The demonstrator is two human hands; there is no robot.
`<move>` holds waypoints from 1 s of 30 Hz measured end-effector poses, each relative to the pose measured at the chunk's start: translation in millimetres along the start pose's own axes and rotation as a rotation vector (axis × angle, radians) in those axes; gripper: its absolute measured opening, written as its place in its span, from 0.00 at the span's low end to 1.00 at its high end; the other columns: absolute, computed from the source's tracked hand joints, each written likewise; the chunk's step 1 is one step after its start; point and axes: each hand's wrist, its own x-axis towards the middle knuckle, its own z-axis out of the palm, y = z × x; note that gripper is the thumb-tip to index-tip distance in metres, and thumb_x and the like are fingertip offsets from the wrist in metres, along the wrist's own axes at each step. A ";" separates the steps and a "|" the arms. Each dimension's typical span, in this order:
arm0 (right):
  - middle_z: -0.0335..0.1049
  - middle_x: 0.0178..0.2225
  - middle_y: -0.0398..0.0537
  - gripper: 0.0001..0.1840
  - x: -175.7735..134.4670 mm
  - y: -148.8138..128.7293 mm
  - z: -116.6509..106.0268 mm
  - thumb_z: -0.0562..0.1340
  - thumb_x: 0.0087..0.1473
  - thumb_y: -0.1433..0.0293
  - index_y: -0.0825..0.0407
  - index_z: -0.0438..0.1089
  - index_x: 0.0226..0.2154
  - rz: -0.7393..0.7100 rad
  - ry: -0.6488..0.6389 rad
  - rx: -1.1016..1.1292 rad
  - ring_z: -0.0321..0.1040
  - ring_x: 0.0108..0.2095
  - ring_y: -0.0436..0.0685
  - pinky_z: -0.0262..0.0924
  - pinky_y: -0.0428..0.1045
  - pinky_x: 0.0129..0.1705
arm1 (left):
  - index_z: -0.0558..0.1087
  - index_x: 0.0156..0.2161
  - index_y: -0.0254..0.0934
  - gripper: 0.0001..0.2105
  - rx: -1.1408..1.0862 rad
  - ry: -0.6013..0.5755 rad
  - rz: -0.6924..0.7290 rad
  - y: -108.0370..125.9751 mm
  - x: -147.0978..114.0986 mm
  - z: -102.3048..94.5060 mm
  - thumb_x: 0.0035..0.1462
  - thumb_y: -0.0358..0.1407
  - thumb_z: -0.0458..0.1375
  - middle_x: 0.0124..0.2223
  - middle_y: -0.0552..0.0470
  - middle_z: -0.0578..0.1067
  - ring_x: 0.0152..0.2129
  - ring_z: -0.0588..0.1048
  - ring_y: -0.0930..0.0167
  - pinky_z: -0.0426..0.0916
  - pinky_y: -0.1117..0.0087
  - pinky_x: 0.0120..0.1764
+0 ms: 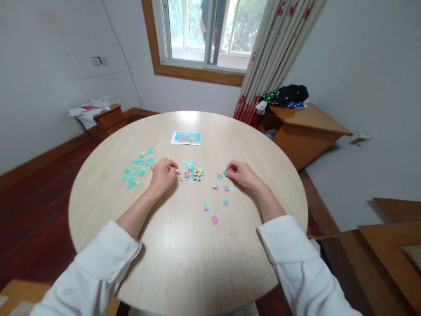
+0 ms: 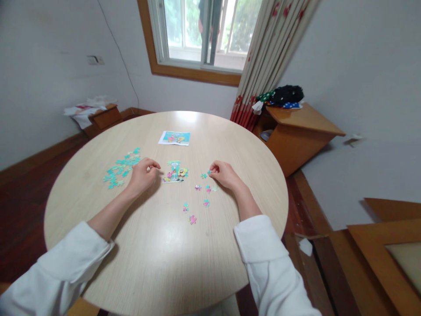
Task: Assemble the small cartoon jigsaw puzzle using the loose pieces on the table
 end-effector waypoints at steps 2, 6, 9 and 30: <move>0.65 0.24 0.40 0.07 -0.3 -2.3 0.5 0.63 0.43 0.70 0.54 0.69 0.30 -0.020 0.030 -0.005 0.61 0.26 0.50 0.56 0.48 0.32 | 0.72 0.26 0.38 0.10 -0.005 0.004 0.003 -0.8 0.1 0.5 0.48 0.26 0.49 0.32 0.50 0.74 0.33 0.72 0.67 0.61 0.61 0.45; 0.67 0.24 0.43 0.08 0.2 -9.0 4.3 0.61 0.45 0.69 0.54 0.73 0.31 -0.064 0.135 -0.015 0.62 0.27 0.51 0.58 0.49 0.34 | 0.71 0.25 0.38 0.10 -0.026 0.009 0.012 -2.9 0.4 1.6 0.47 0.26 0.49 0.31 0.51 0.74 0.32 0.72 0.68 0.62 0.63 0.44; 0.70 0.26 0.45 0.08 1.5 -13.2 9.5 0.61 0.46 0.69 0.54 0.73 0.30 -0.077 0.206 0.026 0.64 0.28 0.52 0.60 0.50 0.36 | 0.72 0.25 0.38 0.10 -0.026 -0.002 0.007 -3.5 0.7 1.7 0.47 0.26 0.49 0.31 0.51 0.74 0.32 0.72 0.68 0.62 0.63 0.43; 0.74 0.23 0.47 0.16 4.4 -24.8 39.2 0.71 0.36 0.61 0.55 0.73 0.27 0.129 0.193 0.642 0.72 0.25 0.53 0.68 0.52 0.33 | 0.73 0.27 0.37 0.08 0.021 -0.065 0.017 3.8 -2.6 2.4 0.48 0.27 0.51 0.34 0.49 0.75 0.34 0.73 0.66 0.60 0.60 0.45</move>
